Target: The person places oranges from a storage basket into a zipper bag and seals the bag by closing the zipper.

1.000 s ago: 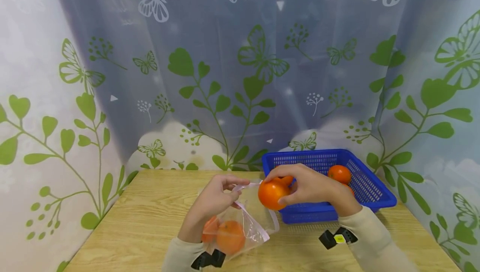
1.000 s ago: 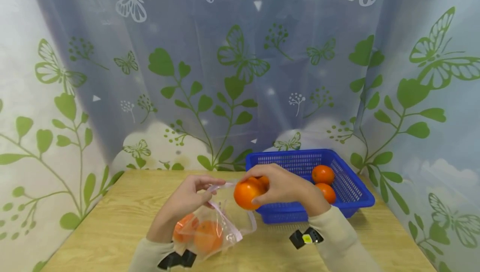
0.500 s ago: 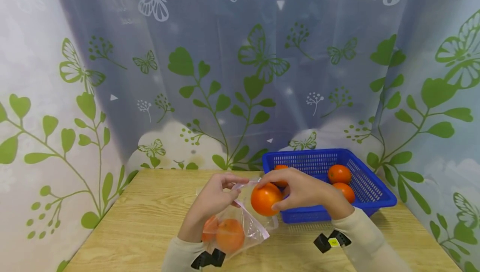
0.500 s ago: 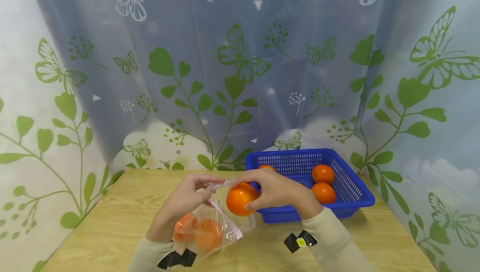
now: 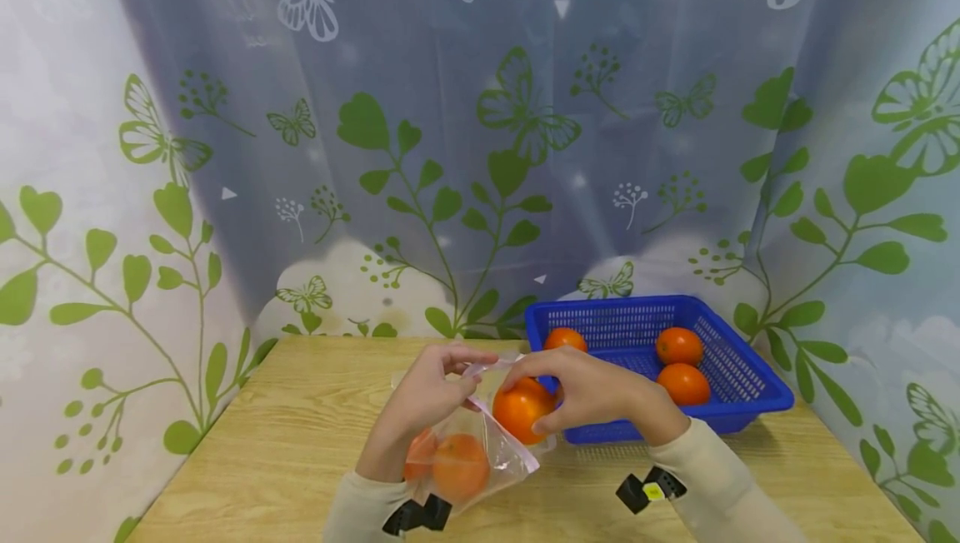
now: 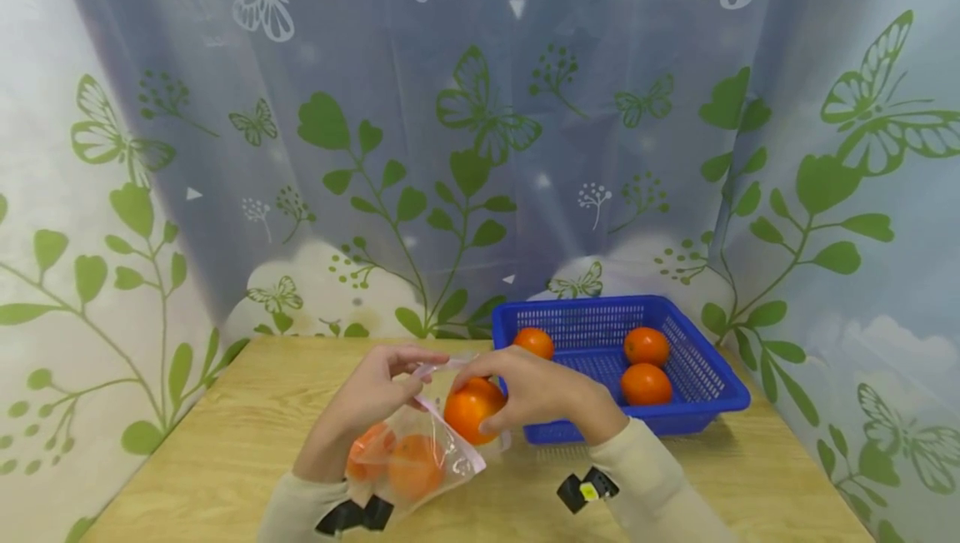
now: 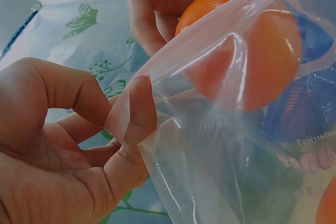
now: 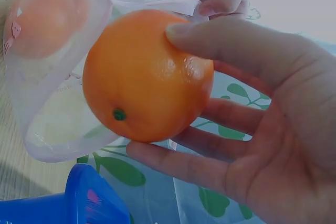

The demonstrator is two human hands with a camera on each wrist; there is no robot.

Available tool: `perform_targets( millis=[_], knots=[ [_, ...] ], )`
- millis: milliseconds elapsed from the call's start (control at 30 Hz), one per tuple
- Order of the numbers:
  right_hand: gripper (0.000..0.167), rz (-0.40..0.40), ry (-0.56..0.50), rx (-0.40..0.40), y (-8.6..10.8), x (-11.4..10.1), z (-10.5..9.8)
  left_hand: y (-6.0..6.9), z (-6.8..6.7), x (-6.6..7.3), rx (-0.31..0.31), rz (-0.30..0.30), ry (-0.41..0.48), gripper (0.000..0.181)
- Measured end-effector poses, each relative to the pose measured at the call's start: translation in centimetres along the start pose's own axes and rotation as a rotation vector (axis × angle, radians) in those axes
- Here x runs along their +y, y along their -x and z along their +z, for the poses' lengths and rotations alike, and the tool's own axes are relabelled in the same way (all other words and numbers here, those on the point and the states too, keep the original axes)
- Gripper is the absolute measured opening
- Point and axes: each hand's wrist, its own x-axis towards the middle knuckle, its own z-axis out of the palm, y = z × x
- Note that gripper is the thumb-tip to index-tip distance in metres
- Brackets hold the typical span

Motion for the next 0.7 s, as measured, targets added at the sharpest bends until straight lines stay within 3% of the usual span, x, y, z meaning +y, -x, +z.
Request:
perform_targets(
  millis=[300,700],
  knots=[
    [0.049,-0.011,0.057,0.019,0.02,-0.01,0.09,-0.06,0.03,0.19,0.011,0.010,-0.007,0.040],
    [0.051,-0.011,-0.003,0.037,0.16,-0.17,0.93,0.09,0.12,0.00,0.008,0.009,-0.003,0.040]
  ],
)
